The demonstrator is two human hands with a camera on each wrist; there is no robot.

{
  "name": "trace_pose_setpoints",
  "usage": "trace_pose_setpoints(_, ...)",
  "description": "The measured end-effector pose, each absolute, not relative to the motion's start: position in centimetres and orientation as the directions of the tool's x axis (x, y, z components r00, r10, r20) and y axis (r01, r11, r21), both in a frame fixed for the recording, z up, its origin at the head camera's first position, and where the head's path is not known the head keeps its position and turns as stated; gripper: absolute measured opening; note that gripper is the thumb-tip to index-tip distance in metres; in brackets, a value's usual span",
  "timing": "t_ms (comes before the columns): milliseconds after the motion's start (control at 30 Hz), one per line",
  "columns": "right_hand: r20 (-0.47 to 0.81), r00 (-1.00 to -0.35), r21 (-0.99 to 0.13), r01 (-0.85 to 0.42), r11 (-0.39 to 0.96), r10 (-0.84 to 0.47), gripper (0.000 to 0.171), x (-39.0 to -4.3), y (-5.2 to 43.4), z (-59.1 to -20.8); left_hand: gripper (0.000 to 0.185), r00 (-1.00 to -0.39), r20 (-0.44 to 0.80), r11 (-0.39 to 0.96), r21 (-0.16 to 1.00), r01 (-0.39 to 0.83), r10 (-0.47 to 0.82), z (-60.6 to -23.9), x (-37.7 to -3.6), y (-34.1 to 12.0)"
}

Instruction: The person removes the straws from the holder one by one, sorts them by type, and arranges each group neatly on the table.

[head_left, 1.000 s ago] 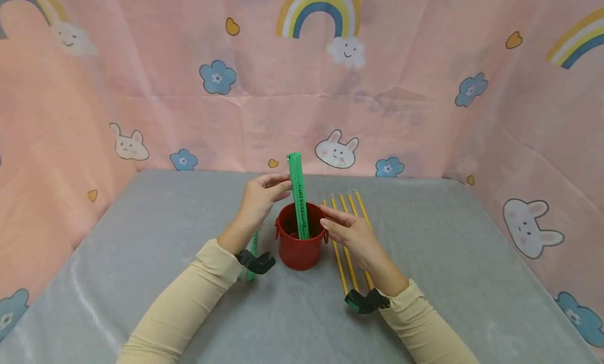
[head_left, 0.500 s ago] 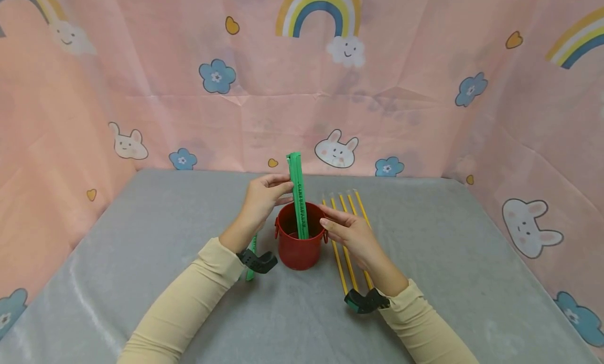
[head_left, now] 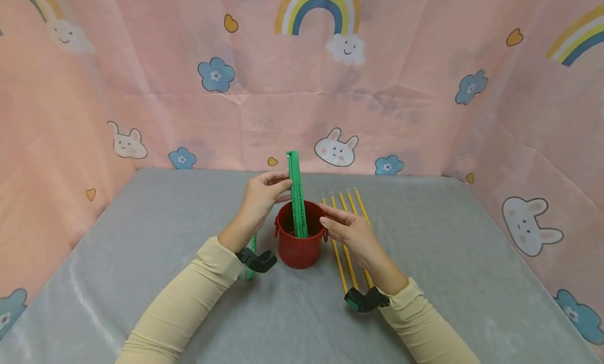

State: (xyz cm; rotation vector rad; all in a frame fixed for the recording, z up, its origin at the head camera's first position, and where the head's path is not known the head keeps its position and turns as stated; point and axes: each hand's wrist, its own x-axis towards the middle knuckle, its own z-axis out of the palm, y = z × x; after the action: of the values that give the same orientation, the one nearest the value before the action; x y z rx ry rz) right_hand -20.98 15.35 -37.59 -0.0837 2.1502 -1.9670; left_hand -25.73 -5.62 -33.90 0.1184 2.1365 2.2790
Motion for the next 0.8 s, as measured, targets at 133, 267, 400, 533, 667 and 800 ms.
trace_pose_setpoints(133,-0.124,-0.972,-0.989,0.105,0.104,-0.197,0.050,-20.9,15.4,-37.6,0.030,-0.997,0.056,-0.072,0.996,0.052,0.051,-33.7,-25.8,-5.7)
trace_pose_setpoints(267,-0.122,-0.972,-0.989,0.104,0.101,-0.198,0.050,-20.9,15.4,-37.6,0.029,-0.996,0.075,-0.067,0.995,0.072,0.044,-33.3,-25.8,-5.9)
trace_pose_setpoints(400,-0.123,-0.974,-0.989,0.106,0.100,-0.192,0.050,-20.9,15.4,-37.5,0.030,-0.995,0.088,-0.070,0.994,0.085,0.045,-32.8,-25.9,-5.9)
trace_pose_setpoints(533,-0.126,-0.973,-0.989,0.107,0.103,-0.195,0.049,-20.9,15.4,-37.5,0.030,-0.995,0.090,-0.079,0.993,0.086,0.042,-32.3,-25.8,-6.0)
trace_pose_setpoints(667,-0.126,-0.972,-0.989,0.107,0.106,-0.199,0.050,-20.9,15.4,-37.5,0.029,-0.994,0.101,-0.075,0.992,0.098,0.038,-31.7,-25.7,-6.1)
trace_pose_setpoints(800,-0.131,-0.971,-0.988,0.111,0.108,-0.199,0.050,-20.9,15.4,-37.5,0.028,-0.990,0.133,-0.062,0.989,0.131,0.038,-30.8,-25.6,-6.4)
